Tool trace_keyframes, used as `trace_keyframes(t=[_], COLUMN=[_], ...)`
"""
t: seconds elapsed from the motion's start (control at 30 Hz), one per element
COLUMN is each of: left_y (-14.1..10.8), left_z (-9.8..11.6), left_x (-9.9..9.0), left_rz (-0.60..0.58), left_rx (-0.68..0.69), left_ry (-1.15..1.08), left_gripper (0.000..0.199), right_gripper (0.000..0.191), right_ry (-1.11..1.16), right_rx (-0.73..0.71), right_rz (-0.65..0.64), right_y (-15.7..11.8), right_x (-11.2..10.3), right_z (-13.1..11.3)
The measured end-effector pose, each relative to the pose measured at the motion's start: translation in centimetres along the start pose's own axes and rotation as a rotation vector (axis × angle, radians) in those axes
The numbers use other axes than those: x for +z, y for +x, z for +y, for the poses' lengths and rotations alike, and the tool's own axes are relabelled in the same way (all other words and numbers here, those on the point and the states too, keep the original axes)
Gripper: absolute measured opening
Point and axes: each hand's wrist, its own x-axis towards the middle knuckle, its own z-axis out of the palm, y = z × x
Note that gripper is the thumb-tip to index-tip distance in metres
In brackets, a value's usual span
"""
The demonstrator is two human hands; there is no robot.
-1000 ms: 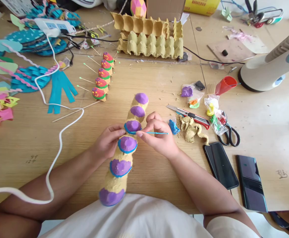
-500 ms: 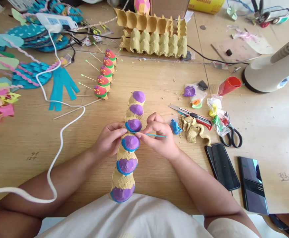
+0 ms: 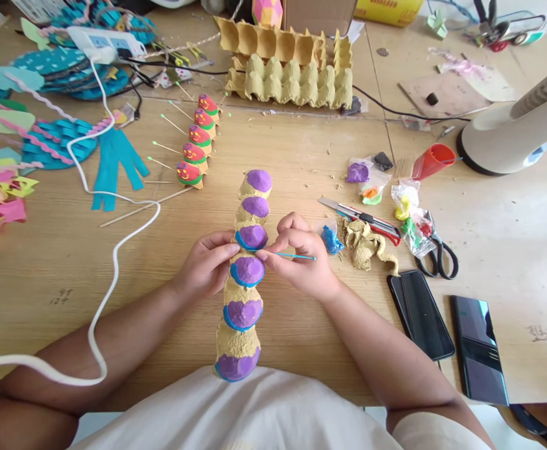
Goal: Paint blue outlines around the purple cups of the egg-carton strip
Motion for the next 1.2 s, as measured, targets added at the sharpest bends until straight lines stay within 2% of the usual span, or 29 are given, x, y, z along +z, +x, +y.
trace_keyframes(t=[0.27,0.47,0.6,0.87,1.03,1.2], left_y=[0.0,0.2,0.3,0.2,0.1,0.3], left_z=[0.4,0.7,0.9,0.8,1.2,1.4], left_x=[0.4,0.1,0.0,0.3,0.6,0.5], left_rz=[0.001,-0.057,-0.086,-0.126,-0.133,-0.153], left_rx=[-0.070,-0.169,-0.250,-0.287,-0.324,-0.336], left_ry=[-0.057,-0.084,-0.123,-0.143,-0.161,-0.194], left_gripper=[0.023,0.028,0.033,0.035,0.034,0.031], right_gripper=[0.023,0.036,0.038,0.034,0.037,0.031], right_ry=[0.084,0.359,0.416,0.362,0.526,0.586], right_rx=[0.071,0.207,0.250,0.280,0.304,0.427], right_rz=[0.022,0.146,0.125,0.080,0.164,0.240], right_y=[-0.2,-0.4,-0.5,-0.8,-0.3,-0.1], right_x=[0.0,0.3,0.4,0.3,0.6,0.9], right_z=[0.5,2.0,2.1,1.8,1.5,1.3])
